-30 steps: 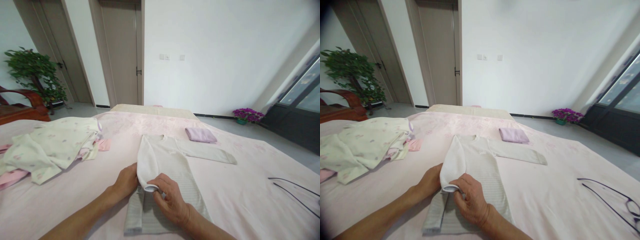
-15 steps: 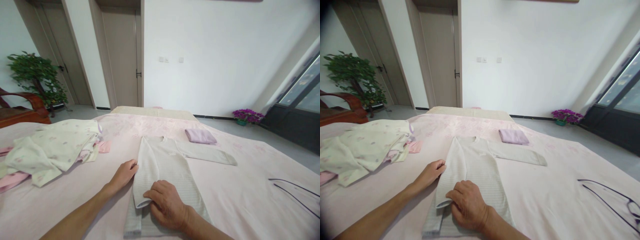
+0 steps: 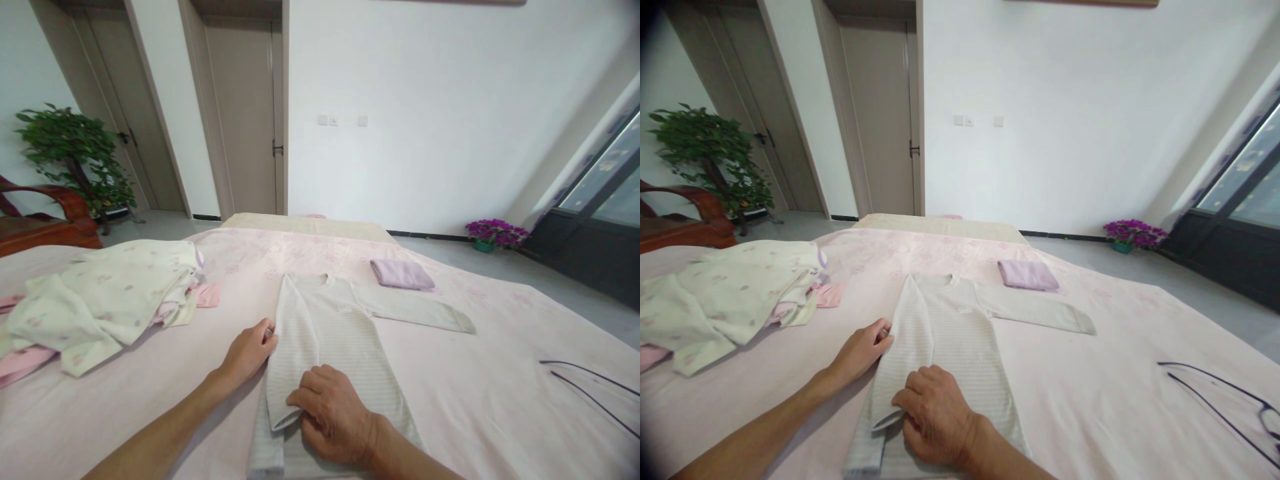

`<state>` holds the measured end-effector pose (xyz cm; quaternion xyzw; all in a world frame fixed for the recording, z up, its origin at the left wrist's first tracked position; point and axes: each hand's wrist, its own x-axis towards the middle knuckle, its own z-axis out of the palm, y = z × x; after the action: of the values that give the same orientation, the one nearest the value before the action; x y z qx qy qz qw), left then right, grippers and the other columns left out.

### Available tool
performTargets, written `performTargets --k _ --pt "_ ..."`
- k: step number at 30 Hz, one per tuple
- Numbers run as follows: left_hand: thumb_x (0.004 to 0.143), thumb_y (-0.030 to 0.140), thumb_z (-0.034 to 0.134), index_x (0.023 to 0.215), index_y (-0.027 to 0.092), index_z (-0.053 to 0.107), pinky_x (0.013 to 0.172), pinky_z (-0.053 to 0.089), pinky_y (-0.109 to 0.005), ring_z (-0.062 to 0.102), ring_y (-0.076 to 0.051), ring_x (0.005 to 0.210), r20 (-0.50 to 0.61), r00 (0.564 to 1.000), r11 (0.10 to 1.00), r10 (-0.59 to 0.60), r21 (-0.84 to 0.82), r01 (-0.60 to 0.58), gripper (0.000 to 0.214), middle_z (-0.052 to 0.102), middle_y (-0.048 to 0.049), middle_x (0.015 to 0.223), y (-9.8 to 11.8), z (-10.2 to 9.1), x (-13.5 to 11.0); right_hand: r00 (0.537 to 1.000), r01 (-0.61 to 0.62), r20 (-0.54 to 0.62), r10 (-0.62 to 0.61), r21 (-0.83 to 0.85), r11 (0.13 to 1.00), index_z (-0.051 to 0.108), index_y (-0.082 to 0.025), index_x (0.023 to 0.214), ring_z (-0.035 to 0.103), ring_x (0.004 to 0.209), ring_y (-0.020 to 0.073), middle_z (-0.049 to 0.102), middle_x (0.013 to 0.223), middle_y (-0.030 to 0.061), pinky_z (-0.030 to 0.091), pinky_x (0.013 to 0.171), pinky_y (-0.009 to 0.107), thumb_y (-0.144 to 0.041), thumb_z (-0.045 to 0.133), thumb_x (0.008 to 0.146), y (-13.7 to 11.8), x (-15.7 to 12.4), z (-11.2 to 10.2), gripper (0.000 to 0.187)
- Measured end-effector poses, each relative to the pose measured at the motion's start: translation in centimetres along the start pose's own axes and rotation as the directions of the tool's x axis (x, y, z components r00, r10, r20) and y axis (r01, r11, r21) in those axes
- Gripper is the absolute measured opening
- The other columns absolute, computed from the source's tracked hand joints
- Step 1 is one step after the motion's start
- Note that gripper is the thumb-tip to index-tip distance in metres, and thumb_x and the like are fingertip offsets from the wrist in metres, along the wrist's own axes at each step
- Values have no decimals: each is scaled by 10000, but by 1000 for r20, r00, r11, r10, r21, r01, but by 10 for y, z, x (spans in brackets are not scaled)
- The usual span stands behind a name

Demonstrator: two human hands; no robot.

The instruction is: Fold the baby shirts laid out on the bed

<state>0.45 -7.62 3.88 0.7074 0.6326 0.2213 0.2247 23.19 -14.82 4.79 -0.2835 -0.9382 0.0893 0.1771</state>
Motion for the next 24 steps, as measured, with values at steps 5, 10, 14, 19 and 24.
performTargets --k 5,10,14,19,24 --pt "870 295 513 1078 226 577 699 401 -234 647 -165 753 2 1000 999 -13 32 13 229 678 1 776 3 -3 -1 999 7 34 -6 -5 1000 611 -228 983 480 759 188 577 845 19 324 681 332 -170 518 669 -1 1 -1 332" --pt "878 278 511 1094 228 564 698 398 -226 648 -157 774 16 999 998 -30 54 29 228 682 7 798 6 -4 -1 999 17 36 -17 -8 1000 603 -226 991 465 760 190 574 849 25 306 681 329 -175 513 655 1 1 2 352" --pt "884 282 505 1179 235 523 687 387 -226 639 -150 763 -12 1000 997 -29 76 30 300 665 26 802 4 -1 -1 999 18 37 -18 -10 1000 603 -234 984 458 753 189 581 849 19 296 673 332 -182 517 656 1 1 2 343" --pt "875 277 506 1285 242 475 677 381 -226 625 -140 773 -56 998 998 20 56 -17 412 648 40 827 -1 2 -2 999 15 39 -14 -14 1000 599 -234 981 467 762 189 580 847 21 302 689 329 -174 517 663 1 1 2 334" --pt "884 274 498 1327 267 476 718 392 -226 630 -136 816 -56 998 997 39 63 -35 444 653 43 869 0 2 -4 999 9 43 -8 -9 1000 598 -234 984 479 768 193 583 846 24 305 689 330 -166 518 660 2 1 4 340"
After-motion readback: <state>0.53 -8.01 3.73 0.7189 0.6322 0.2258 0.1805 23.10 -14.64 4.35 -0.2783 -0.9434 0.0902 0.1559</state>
